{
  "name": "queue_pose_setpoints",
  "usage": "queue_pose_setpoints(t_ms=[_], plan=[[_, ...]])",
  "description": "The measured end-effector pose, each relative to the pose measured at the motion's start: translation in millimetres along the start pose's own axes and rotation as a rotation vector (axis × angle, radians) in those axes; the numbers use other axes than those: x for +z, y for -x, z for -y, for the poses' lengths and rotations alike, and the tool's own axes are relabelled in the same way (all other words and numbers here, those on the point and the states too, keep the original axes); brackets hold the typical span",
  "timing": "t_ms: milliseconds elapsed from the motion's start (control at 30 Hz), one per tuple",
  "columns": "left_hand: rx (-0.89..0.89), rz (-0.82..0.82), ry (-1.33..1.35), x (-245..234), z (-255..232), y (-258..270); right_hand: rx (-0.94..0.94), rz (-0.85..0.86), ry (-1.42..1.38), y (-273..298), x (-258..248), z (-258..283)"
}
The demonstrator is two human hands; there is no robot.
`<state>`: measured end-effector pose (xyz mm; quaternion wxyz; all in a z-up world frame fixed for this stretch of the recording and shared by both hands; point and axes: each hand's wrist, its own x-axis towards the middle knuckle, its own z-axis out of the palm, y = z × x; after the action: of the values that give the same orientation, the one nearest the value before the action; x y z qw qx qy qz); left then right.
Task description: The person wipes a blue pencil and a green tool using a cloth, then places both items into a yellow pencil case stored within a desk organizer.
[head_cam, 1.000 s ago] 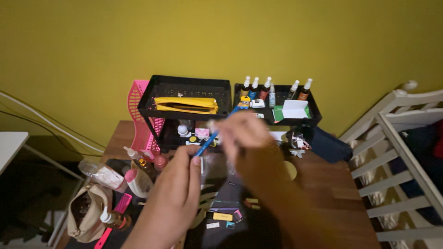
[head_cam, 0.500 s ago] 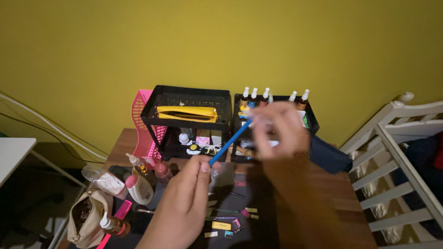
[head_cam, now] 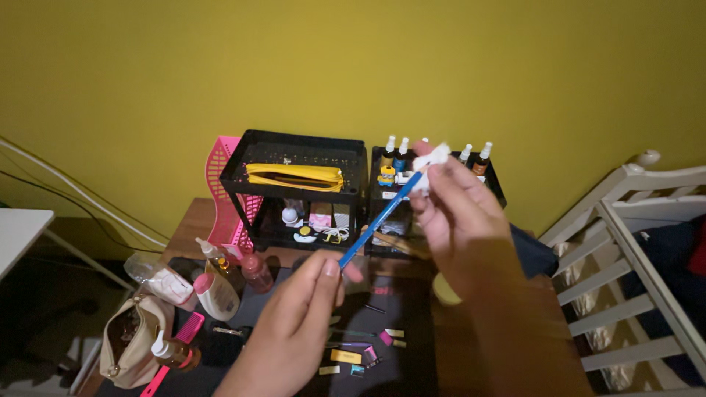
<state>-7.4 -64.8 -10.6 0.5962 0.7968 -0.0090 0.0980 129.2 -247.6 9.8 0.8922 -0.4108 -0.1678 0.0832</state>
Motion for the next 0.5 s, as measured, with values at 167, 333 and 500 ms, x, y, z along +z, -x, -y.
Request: queue_pose_setpoints(t_ms=[167, 333, 500], plan=[[-0.022, 0.001, 0.021, 3.8, 4.0, 0.0, 0.263, 0.049, 0.071, 17.4, 7.8, -16.4], [-0.079, 0.036, 0.076, 5.0, 12.1, 5.0, 0.193, 0.017, 0.046, 6.6, -0.3, -7.3], [-0.139, 0.2, 0.431, 7.7, 20.1, 2.3, 0.153, 0.074, -0.047, 13.1, -6.2, -15.7]])
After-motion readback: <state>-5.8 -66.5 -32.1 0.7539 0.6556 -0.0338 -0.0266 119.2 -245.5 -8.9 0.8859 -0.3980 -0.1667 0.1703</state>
